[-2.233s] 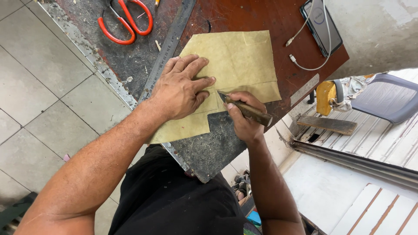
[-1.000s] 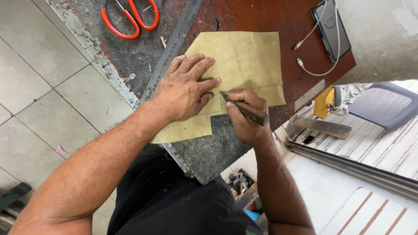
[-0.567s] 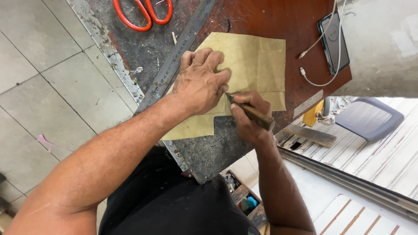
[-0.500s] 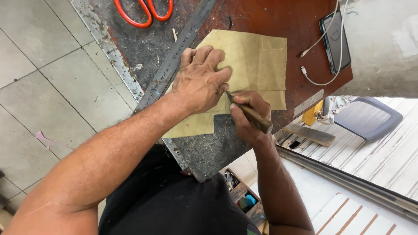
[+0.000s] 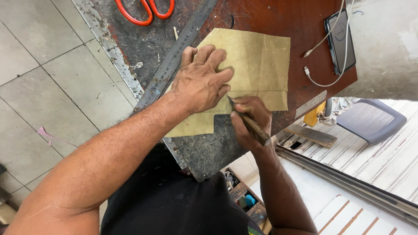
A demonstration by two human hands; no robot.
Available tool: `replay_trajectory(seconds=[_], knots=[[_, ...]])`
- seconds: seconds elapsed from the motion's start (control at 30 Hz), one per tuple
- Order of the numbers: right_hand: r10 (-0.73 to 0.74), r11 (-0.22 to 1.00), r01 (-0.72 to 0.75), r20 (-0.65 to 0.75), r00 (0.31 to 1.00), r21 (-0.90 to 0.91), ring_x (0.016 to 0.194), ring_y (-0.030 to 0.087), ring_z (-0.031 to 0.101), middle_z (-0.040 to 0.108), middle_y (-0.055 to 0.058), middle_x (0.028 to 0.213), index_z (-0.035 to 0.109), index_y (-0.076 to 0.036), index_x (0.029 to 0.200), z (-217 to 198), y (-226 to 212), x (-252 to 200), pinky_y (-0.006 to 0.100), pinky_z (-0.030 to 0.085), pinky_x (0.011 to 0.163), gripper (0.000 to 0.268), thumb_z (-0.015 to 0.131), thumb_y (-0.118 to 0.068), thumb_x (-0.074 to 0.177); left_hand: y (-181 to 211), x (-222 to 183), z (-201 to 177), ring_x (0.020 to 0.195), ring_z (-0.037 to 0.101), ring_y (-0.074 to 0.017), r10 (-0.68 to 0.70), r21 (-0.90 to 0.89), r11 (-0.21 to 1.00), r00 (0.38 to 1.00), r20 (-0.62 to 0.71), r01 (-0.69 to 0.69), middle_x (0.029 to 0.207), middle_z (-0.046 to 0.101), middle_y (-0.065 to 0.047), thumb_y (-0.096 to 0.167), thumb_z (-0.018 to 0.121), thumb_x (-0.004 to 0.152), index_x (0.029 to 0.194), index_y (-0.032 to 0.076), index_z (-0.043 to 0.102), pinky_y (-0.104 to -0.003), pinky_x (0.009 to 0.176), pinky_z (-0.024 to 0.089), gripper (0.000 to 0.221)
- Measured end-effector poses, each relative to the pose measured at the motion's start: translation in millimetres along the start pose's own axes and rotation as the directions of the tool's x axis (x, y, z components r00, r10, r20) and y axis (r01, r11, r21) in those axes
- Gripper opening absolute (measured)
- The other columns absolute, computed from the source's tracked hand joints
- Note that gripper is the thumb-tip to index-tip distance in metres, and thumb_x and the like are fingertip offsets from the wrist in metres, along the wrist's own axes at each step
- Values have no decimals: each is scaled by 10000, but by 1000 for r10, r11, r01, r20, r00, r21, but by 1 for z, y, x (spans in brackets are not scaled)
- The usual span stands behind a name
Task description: Measuring, marking, and cutting leather strips on a workbench using a ruler, pencil, knife, and scissors.
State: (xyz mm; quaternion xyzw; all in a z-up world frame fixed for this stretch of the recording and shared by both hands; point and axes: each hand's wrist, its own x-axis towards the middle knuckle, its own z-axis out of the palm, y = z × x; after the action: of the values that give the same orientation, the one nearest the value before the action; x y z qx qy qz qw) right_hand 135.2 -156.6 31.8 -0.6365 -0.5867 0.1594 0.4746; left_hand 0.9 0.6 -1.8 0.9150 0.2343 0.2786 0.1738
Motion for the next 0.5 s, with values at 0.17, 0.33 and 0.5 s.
replay_trajectory(seconds=[0.17, 0.33, 0.5], knots=[[-13, 1000, 13, 26, 1000, 9, 955, 425, 735, 713, 195, 945, 669, 13, 900, -7, -5, -6, 466, 577, 808, 92, 750, 1, 859, -1, 0, -2, 1253, 449, -313, -2, -16, 1000, 1000, 11, 3, 1183, 511, -61, 423, 786, 853, 932, 213, 643, -536, 1008, 304, 267], [-76, 997, 78, 96, 992, -23, 937, 322, 705, 697, 183, 978, 591, -25, 925, -16, -12, -14, 435, 589, 895, 113, 661, 7, 843, -3, 3, -7, 1252, 417, -329, 30, 61, 997, 991, 134, -38, 1273, 483, -84, 481, 727, 884, 1006, 201, 630, -565, 943, 317, 320], [-40, 999, 44, 124, 992, -22, 1030, 383, 716, 694, 172, 979, 602, -24, 962, -28, -13, -31, 491, 585, 976, 145, 680, -11, 841, -3, 3, -5, 1272, 413, -330, 20, 66, 997, 989, 146, -30, 1279, 492, -79, 495, 691, 904, 1020, 217, 641, -572, 961, 307, 305]])
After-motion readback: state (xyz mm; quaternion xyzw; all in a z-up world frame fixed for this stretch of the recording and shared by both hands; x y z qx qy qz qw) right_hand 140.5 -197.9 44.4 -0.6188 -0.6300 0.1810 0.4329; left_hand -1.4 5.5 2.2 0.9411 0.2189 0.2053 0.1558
